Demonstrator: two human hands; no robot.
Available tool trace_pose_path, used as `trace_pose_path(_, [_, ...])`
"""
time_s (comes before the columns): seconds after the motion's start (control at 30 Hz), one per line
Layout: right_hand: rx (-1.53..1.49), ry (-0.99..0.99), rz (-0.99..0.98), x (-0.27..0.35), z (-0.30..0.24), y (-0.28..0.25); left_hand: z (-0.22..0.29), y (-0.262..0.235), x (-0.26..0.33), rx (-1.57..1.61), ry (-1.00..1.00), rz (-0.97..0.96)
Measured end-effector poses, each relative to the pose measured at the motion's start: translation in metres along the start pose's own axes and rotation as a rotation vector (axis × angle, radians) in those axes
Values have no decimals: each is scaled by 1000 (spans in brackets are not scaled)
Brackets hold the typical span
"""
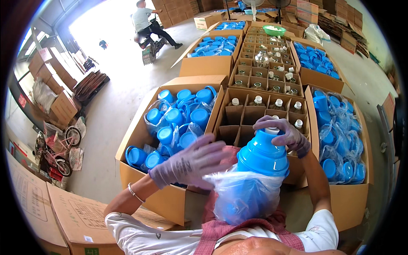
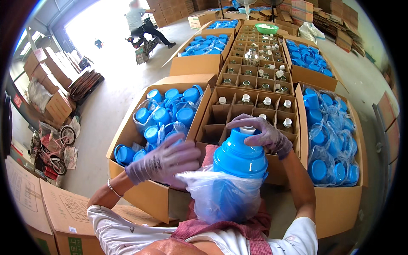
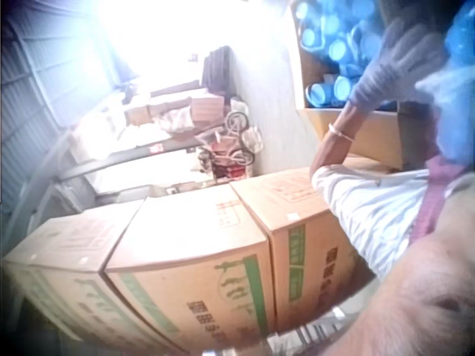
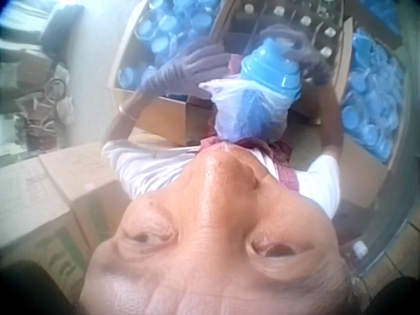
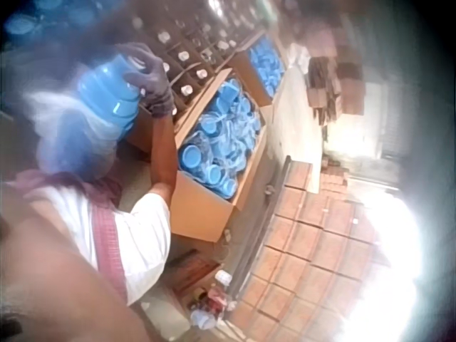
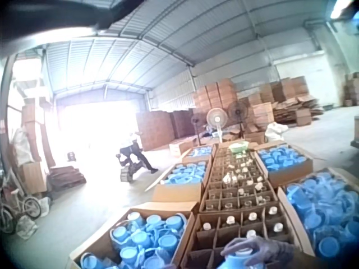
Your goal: The person assembles thermos bottles by hand, inserting glass liners into blue plastic casings, attaching the top components, and placing the finished bottles into partitioned cardboard boxes.
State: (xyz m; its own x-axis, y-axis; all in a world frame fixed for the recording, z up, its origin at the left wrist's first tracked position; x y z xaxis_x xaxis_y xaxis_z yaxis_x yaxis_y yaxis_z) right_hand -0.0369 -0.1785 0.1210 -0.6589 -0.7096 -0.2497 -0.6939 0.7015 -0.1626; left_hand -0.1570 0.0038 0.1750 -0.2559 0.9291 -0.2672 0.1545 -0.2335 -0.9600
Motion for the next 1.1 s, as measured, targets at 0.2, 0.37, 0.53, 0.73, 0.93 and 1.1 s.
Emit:
trace_pose_path(0.2, [93, -95, -94, -19, -17, 22, 68, 24, -34, -144, 405, 68])
trace_pose_path(0.37, [310, 57, 33, -38, -22, 50, 98, 50, -77, 40, 473, 18])
trace_pose_path(0.53, [354, 30, 22, -36, -31, 53, 103, 52, -103, 285, 493, -62])
trace_pose_path(0.73, [599, -143, 326, -4, -42, 7, 34, 59, -115, 362, 193, -208])
trace_pose_path(0.93, [-19, 69, 879, 174, 17, -55, -117, 72, 29, 700, -825, 237])
trace_pose_path(1.1, [522, -275, 426, 143, 2, -21, -121, 217, 113, 1478, -1300, 648])
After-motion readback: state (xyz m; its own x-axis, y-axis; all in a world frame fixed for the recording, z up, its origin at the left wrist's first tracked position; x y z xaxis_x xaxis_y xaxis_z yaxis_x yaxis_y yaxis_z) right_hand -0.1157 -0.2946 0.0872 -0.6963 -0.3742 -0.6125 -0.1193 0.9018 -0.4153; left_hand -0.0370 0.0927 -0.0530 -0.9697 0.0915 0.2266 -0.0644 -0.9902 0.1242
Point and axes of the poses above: each hand's wrist, its own x-axis away from the middle knuckle, its own y-axis out of the palm, z = x × y, the point moved 10 cm from there along -x, towards the middle knuckle, and after that the axes turned 2 degrees about -y, right-handed, at the moved point
